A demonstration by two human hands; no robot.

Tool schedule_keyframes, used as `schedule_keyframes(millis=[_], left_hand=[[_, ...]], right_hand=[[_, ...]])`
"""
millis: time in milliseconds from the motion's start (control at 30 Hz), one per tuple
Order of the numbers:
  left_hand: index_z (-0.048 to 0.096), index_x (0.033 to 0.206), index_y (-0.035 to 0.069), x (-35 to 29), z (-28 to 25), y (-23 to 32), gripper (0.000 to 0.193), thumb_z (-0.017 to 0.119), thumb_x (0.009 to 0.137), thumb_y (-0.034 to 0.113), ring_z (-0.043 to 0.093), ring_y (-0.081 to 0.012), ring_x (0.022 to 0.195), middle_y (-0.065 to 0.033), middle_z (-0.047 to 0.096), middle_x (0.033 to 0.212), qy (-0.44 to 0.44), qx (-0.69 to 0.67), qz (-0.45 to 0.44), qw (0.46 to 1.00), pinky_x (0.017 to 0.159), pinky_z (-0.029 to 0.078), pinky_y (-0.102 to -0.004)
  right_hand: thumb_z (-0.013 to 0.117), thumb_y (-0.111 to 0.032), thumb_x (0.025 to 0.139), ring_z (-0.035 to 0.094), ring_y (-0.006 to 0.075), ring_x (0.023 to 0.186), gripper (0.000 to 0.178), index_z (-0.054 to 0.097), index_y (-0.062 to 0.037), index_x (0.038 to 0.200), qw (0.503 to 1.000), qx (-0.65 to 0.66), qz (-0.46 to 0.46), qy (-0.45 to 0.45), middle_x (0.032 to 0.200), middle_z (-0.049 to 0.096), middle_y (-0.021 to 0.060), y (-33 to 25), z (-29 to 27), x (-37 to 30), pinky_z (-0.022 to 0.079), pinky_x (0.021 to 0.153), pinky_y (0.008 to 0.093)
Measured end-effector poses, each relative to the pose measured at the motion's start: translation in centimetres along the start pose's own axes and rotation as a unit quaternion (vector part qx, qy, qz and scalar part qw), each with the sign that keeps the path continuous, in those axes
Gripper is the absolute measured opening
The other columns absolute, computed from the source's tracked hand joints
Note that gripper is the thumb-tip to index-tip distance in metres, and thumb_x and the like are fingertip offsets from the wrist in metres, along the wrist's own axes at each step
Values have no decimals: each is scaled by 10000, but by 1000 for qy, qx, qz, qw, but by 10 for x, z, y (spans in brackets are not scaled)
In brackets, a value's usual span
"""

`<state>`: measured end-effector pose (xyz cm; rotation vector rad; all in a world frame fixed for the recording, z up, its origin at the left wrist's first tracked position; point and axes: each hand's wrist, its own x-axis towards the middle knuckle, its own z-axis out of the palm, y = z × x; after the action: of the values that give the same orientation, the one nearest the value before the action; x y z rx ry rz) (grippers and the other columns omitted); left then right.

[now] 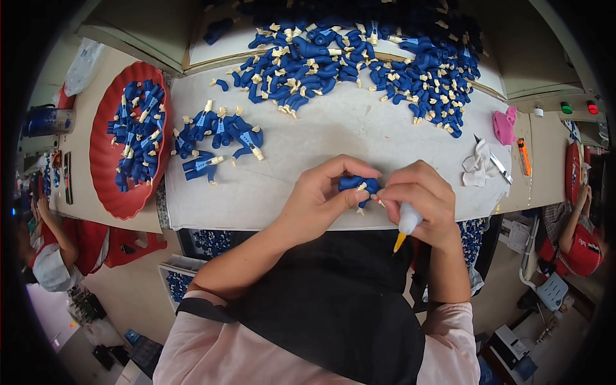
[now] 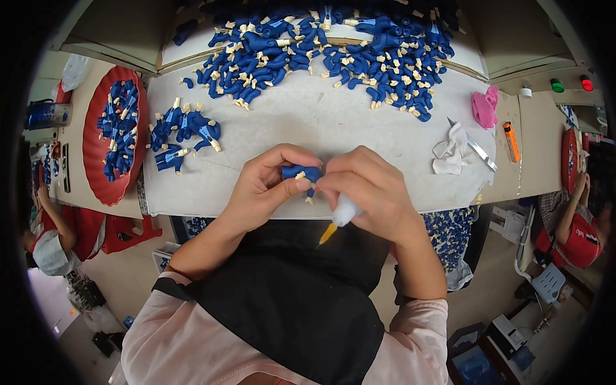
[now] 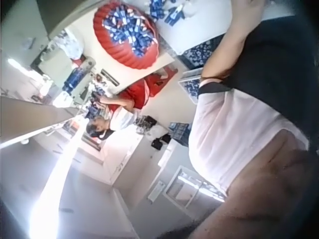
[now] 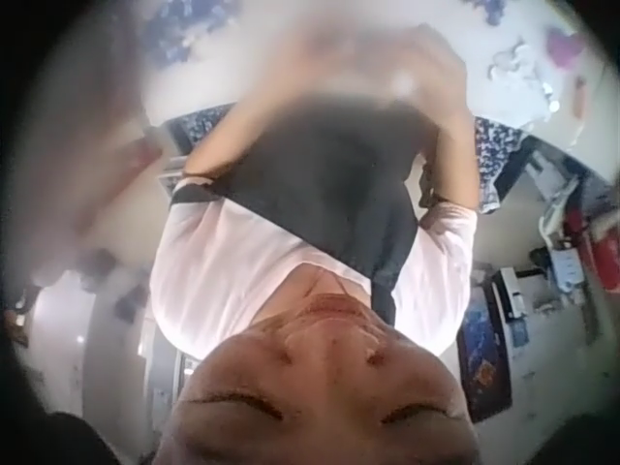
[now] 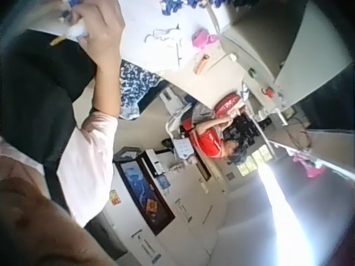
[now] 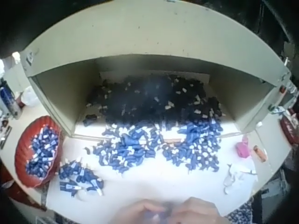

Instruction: The person assembles small blue toy figures by applying adhesive from a bottle to components and joining them together.

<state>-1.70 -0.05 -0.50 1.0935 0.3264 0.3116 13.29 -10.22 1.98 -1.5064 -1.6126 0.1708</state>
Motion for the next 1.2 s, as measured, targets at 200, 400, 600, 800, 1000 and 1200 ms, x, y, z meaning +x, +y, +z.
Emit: schedule_keyframes(millis=[200, 400, 600, 800, 1000, 1200], left_hand=[[494, 1010, -20, 1, -3, -1, 225, 523, 787, -20, 510, -112, 846, -66, 525, 929, 1, -14, -5, 1000, 734, 425, -227], [496, 971, 22, -1, -9, 0, 211, 568, 774, 41, 527, -135, 875, -81, 536, 935, 6, -52, -17, 999, 760, 425, -253], [502, 986, 25, 2, -9, -1, 221, 570, 779, 59, 505, -98, 875, -39, 535, 935, -24, -118, -13, 993, 794, 394, -230], [490, 968, 34, 2, -10, -2, 211, 569, 774, 60, 522, -165, 897, -88, 537, 929, -10, -119, -25, 993, 796, 412, -287], [493, 996, 27, 1, -8, 3, 226, 555, 779, 47, 520, -162, 899, -89, 530, 947, 4, -79, -12, 997, 807, 406, -289], [531, 963, 8, -8, -9, -5, 210, 569, 757, -5, 482, -119, 894, -64, 496, 1000, 60, 33, 110, 992, 802, 380, -230]], right_hand=[[660, 30, 512, 520, 191, 601, 219, 575, -50, 697, 1000, 11, 14, 12, 716, 534, 60, -1, -1, -2, 407, 486, 263], [650, 55, 552, 532, 203, 620, 204, 578, -32, 722, 998, -33, 57, 17, 737, 537, 85, 14, -12, -13, 417, 508, 268], [654, 46, 593, 543, 207, 665, 197, 581, -18, 765, 980, -105, 167, 37, 780, 543, 99, 25, -33, -43, 418, 561, 267], [656, 33, 606, 541, 207, 668, 241, 582, -10, 831, 966, -134, 216, 45, 811, 546, 97, 19, -37, -40, 418, 571, 258], [649, 38, 604, 539, 202, 662, 242, 579, -8, 831, 962, -127, 234, 56, 813, 550, 100, 16, -30, -35, 423, 589, 264], [641, 16, 639, 532, 177, 655, 162, 558, 0, 777, 952, -108, 286, 17, 758, 559, 85, 12, -28, -29, 412, 599, 251]])
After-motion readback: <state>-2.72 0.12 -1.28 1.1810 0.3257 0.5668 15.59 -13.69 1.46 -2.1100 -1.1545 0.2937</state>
